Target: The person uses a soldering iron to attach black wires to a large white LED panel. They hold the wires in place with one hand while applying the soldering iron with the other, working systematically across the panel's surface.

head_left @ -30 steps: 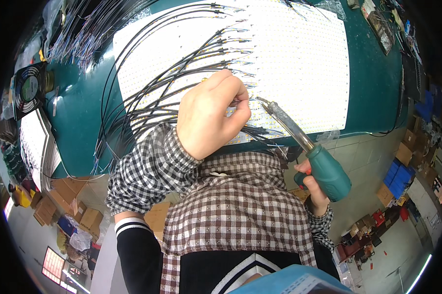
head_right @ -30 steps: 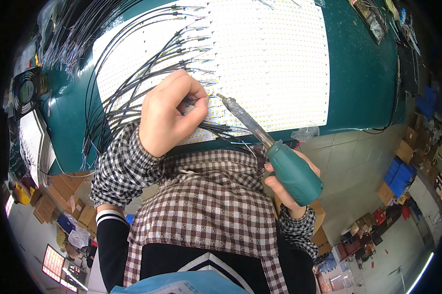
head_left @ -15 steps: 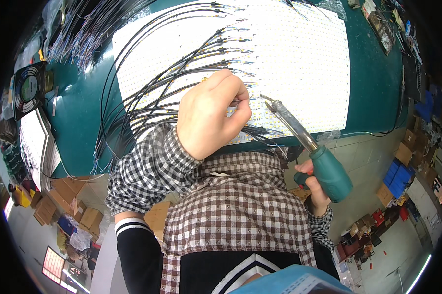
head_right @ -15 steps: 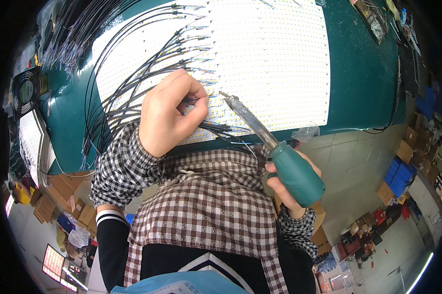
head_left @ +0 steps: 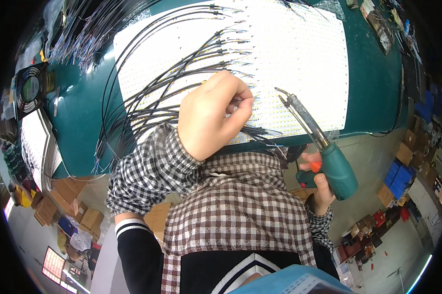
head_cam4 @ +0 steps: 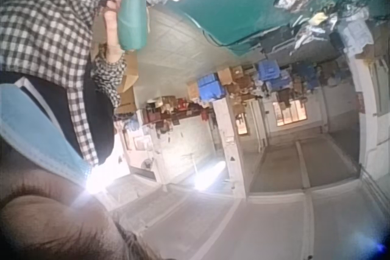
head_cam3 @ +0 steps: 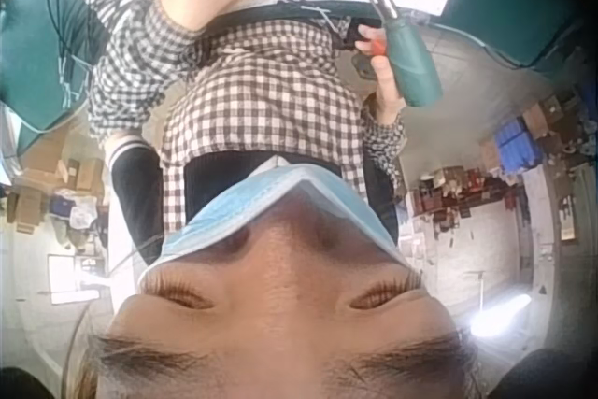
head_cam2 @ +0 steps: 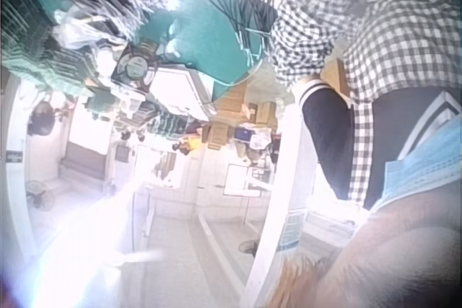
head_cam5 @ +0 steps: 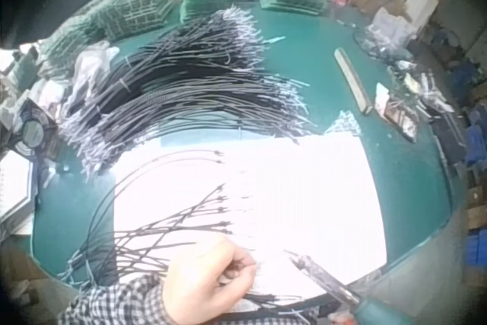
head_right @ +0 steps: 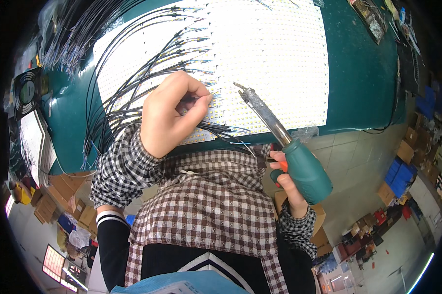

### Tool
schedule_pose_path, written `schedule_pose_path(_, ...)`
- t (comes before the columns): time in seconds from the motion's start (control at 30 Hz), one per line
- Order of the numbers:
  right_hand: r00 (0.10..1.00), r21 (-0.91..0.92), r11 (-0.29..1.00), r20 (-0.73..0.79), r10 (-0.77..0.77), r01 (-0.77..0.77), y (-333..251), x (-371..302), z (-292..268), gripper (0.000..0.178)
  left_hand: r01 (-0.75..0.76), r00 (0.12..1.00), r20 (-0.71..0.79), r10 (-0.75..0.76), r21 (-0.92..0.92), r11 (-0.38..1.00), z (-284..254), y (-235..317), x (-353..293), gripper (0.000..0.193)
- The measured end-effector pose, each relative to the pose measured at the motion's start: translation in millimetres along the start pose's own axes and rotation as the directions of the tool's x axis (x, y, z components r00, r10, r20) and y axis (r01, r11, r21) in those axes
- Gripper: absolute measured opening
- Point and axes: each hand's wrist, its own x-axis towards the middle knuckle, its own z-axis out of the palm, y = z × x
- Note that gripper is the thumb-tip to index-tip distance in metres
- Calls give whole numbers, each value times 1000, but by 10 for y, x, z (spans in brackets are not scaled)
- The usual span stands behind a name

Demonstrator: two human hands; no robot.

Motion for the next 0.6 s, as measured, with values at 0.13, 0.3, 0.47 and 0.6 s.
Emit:
schedule_pose_path(0.13,1000,20,1000,-5,1,-1,1,-8,9,70,-10,999,32,6,131,991,13,5,17,11)
schedule_pose_path(0.3,1000,45,999,15,19,-19,33,-34,-21,60,-13,1000,17,11,134,991,13,-11,13,12)
schedule_pose_path(0.47,1000,59,998,8,11,-12,51,-21,-25,52,-13,1000,23,10,146,989,8,-15,11,13)
schedule_pose_path(0.6,1000,32,999,-3,-2,3,63,-30,-4,54,-17,1000,22,14,144,989,12,-13,10,13)
